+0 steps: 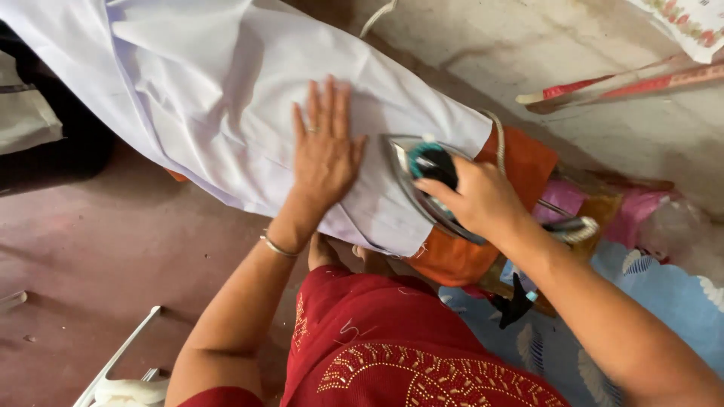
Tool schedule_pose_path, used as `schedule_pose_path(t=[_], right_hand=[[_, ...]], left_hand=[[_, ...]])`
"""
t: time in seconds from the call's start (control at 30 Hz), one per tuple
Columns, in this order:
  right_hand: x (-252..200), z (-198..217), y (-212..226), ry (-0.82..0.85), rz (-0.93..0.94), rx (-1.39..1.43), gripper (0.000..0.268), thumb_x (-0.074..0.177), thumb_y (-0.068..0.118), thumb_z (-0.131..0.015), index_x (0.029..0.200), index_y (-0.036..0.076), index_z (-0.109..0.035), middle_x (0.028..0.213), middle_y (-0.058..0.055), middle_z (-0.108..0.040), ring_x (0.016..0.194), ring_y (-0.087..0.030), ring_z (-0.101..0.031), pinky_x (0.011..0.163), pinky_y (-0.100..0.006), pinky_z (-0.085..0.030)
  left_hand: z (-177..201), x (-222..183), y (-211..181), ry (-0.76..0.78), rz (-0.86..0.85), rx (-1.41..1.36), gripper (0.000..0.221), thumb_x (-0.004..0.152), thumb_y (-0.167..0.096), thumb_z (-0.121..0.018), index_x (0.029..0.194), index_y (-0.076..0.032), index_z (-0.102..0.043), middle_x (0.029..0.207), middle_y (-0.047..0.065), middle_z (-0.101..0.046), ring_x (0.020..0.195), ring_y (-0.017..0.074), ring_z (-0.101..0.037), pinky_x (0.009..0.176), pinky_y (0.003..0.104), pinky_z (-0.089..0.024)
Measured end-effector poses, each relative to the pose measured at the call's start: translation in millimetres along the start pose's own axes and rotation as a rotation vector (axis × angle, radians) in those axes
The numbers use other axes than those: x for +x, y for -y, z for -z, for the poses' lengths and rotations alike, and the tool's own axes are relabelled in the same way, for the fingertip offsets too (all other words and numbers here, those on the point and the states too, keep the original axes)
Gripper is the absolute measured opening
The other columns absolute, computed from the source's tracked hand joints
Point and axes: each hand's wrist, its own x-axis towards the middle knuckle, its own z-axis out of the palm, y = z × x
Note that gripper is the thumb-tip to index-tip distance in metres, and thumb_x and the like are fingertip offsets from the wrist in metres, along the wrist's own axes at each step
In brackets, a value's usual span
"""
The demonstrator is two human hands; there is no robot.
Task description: A person is ironing a white shirt on an ironing board using a steam iron.
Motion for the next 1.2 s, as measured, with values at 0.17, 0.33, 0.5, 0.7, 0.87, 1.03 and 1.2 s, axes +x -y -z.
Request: schedule_pose_path(t=[0.17, 0.33, 0.5, 0.7, 0.87, 1.03, 1.2], right_hand=[[-31, 11, -76, -0.058, -0.170, -0.099, 0.058, 0.091, 0.063, -0.069, 0.098, 0.006, -0.070, 0.086, -0.024, -0.073, 0.093, -0.046, -0.070, 0.075, -0.055, -0.054], [-49, 39, -82, -0.003, -0.362, -0.051, 0.050, 0.093, 0.054, -0.069, 0.093, 0.005, -0.069, 0.076, -0.018, -0.065, 0.077, -0.036, -0.062, 0.068, -0.047, -0.048], [-74, 42, -52, 0.057, -0.423, -0.082, 0.042, 0.088, 0.048, -0.070, 0.100, 0.008, -0.076, 0.073, -0.014, -0.071, 0.071, -0.028, -0.066, 0.070, -0.039, -0.048], [-54, -13, -14, 0.244, -0.288, -0.092, 0.061, 0.087, 0.058, -0.060, 0.131, 0.017, -0.066, 0.105, -0.014, -0.080, 0.092, -0.032, -0.080, 0.085, -0.038, -0.066], [-3, -16, 35, 0.065, -0.110, 0.073, 0.052, 0.091, 0.057, -0.059, 0.105, 0.008, -0.070, 0.085, -0.011, -0.073, 0.082, -0.033, -0.070, 0.069, -0.043, -0.050], [44, -9, 18, -0.092, -0.085, 0.007, 0.061, 0.091, 0.062, -0.060, 0.101, 0.003, -0.068, 0.089, -0.023, -0.073, 0.090, -0.045, -0.066, 0.079, -0.051, -0.047], [31, -1, -17, -0.110, -0.175, 0.065, 0.054, 0.096, 0.054, -0.063, 0.094, 0.000, -0.066, 0.080, -0.018, -0.070, 0.081, -0.036, -0.066, 0.074, -0.046, -0.046]], left_hand=[[-13, -8, -4, 0.220, -0.100, 0.075, 0.082, 0.106, -0.061, -0.032, 0.167, -0.010, -0.012, 0.174, 0.014, -0.003, 0.160, 0.0354, 0.004, 0.126, 0.064, 0.001], [-17, -22, 5, 0.100, -0.175, 0.125, 0.083, 0.106, -0.063, -0.032, 0.165, -0.007, -0.020, 0.172, 0.016, -0.012, 0.158, 0.0372, -0.006, 0.124, 0.065, -0.010], [-9, -67, 26, 0.011, -0.285, 0.187, 0.083, 0.105, -0.063, -0.039, 0.164, -0.007, -0.026, 0.171, 0.016, -0.021, 0.158, 0.0384, -0.018, 0.123, 0.064, -0.019], [4, -48, 40, -0.033, -0.317, 0.127, 0.071, 0.107, -0.054, -0.040, 0.160, -0.007, -0.037, 0.168, 0.016, -0.028, 0.156, 0.0381, -0.025, 0.120, 0.067, -0.025], [15, 5, 82, 0.032, -0.143, 0.132, 0.082, 0.106, -0.066, -0.028, 0.165, -0.008, -0.027, 0.171, 0.015, -0.017, 0.157, 0.0389, -0.011, 0.119, 0.071, -0.015], [32, 20, 112, -0.021, -0.116, 0.105, 0.082, 0.107, -0.065, -0.029, 0.165, -0.007, -0.027, 0.170, 0.016, -0.019, 0.155, 0.0432, -0.011, 0.121, 0.069, -0.016], [40, 17, 116, 0.038, -0.118, 0.089, 0.086, 0.104, -0.070, -0.022, 0.166, -0.009, -0.025, 0.172, 0.012, -0.016, 0.155, 0.0426, -0.006, 0.119, 0.075, -0.013]])
